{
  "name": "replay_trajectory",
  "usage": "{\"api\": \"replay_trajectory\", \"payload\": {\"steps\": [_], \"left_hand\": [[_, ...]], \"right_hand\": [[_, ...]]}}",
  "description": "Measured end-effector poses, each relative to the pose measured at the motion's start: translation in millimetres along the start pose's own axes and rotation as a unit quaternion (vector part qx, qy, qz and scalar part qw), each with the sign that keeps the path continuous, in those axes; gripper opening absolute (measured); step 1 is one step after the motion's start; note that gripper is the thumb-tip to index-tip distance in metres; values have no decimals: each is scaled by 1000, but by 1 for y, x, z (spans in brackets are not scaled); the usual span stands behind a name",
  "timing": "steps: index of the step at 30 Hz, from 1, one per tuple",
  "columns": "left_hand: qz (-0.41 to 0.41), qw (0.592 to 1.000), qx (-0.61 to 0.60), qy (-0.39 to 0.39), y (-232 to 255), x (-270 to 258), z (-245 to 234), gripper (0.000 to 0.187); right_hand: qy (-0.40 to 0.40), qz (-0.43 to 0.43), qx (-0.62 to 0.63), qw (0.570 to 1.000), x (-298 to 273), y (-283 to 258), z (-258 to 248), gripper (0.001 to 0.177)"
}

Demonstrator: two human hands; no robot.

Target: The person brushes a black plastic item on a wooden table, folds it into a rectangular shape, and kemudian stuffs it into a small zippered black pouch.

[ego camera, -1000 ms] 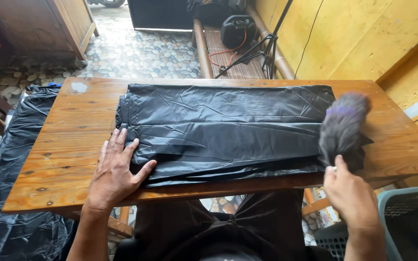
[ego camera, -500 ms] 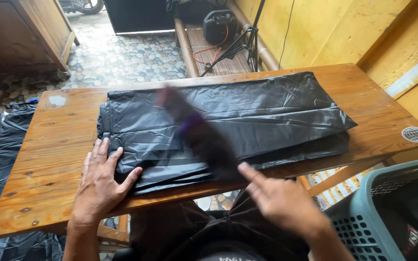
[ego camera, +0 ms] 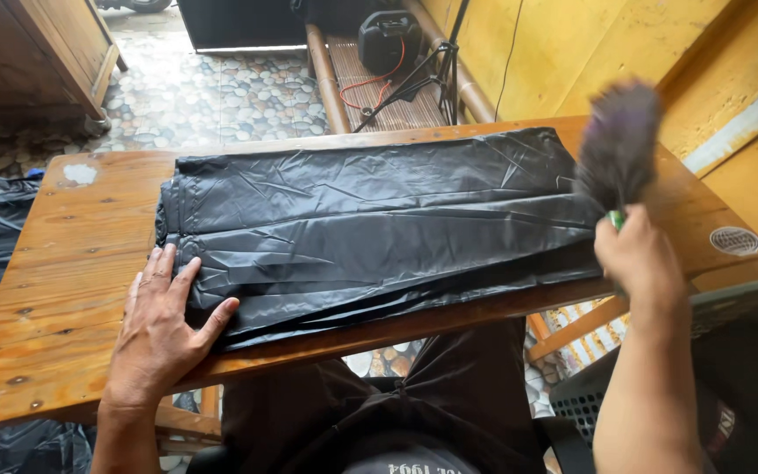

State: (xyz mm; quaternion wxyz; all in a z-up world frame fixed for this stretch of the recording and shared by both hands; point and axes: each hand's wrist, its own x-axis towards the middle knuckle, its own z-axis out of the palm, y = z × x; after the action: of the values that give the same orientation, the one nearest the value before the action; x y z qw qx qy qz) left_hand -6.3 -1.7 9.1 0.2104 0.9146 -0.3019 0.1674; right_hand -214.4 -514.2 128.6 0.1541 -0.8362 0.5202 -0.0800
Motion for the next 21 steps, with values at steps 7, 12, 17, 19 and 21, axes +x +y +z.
{"api": "replay_trajectory", "payload": {"steps": [7, 12, 17, 19, 21], "left_hand": [[-26, 999, -39, -5, 3, 0, -6, 80], [89, 993, -42, 62, 10, -1, -12, 66], [230, 970, -77, 29, 14, 0, -19, 71], [234, 969, -72, 14, 14, 0, -18, 73], [239, 969, -67, 1, 18, 0, -22, 74]], "right_hand": [[-61, -22, -192, 979, 141, 42, 3, 55], [-58, -11, -262, 963, 174, 92, 17, 48], [-30, -23, -270, 962, 187, 131, 24, 53], [-48, -17, -257, 965, 184, 127, 15, 60], [-65, -12, -244, 967, 174, 114, 7, 67]]}}
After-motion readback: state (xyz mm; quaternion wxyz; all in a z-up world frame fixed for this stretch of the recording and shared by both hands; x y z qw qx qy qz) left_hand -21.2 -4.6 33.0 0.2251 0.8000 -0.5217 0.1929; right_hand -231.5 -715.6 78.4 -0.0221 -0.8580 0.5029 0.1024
